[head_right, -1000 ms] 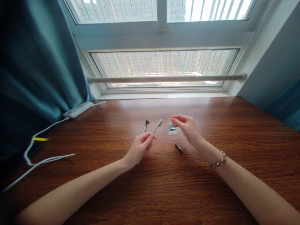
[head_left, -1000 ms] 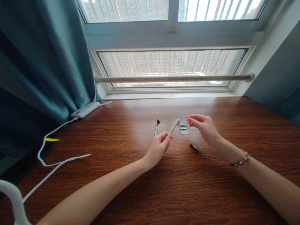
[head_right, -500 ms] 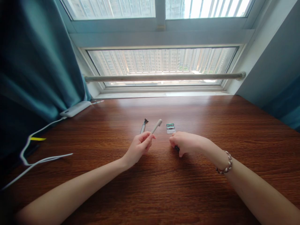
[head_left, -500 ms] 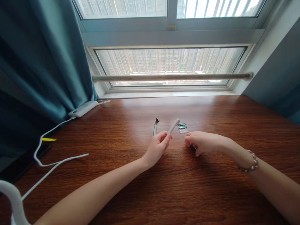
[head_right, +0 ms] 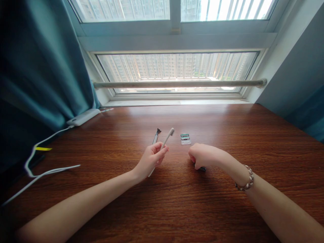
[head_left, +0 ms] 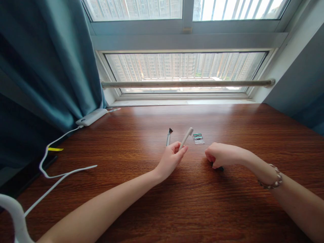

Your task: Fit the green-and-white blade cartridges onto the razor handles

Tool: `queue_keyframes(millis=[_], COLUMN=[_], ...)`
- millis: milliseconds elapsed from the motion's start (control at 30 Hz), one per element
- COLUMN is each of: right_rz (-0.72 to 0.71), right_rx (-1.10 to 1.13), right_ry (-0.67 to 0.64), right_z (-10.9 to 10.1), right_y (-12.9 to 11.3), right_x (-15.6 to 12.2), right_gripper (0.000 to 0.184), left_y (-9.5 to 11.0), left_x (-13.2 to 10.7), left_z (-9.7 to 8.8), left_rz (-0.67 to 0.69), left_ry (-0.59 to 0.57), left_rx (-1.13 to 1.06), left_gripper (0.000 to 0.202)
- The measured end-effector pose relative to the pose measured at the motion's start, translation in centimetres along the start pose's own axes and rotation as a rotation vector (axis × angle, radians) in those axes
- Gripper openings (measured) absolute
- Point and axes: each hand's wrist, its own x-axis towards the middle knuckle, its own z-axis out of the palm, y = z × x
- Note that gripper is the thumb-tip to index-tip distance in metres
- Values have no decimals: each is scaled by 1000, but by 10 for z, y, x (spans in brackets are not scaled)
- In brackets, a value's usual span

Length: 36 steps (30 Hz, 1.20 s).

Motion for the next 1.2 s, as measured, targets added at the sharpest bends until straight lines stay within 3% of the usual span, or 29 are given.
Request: queue_keyframes(millis=[100,233,367,467,700,800,900,1033,1200], right_rz=[-54,-118,-155,-138,-166,-219,-319,-358,-324], right_rx=[107,542,988,1169,1141,1109,980,793,913], right_ry=[118,363,430,480,661,660,688,784,823], right_z=[-2,-8,-9,-3,6,5,6,9,8], right_y=[-4,-16,-34,-45,-56,-54,-51,-47,-42], right_x=[1,2,2,3,3,4,7,11,12], right_gripper=[5,8,21,23,21,27,41,40,39], left_y=[2,8,14,16,16,18,19,17,13], left_x=[-1,-3,-8,-11,-10,-9,-8,-7,-6], left_z=[1,5,9,10,9,8,7,5,5], left_rz=[-13,-128,-175,-201,-266,-248,-228,-228,-60], left_ry=[6,-59,-189,-237,-251,-211,-153,-145,-142], left_rx=[0,-128,-267,-332,-400,-455,-481,-455,-327], left_gripper=[28,28,26,24,23,22,23,25,31])
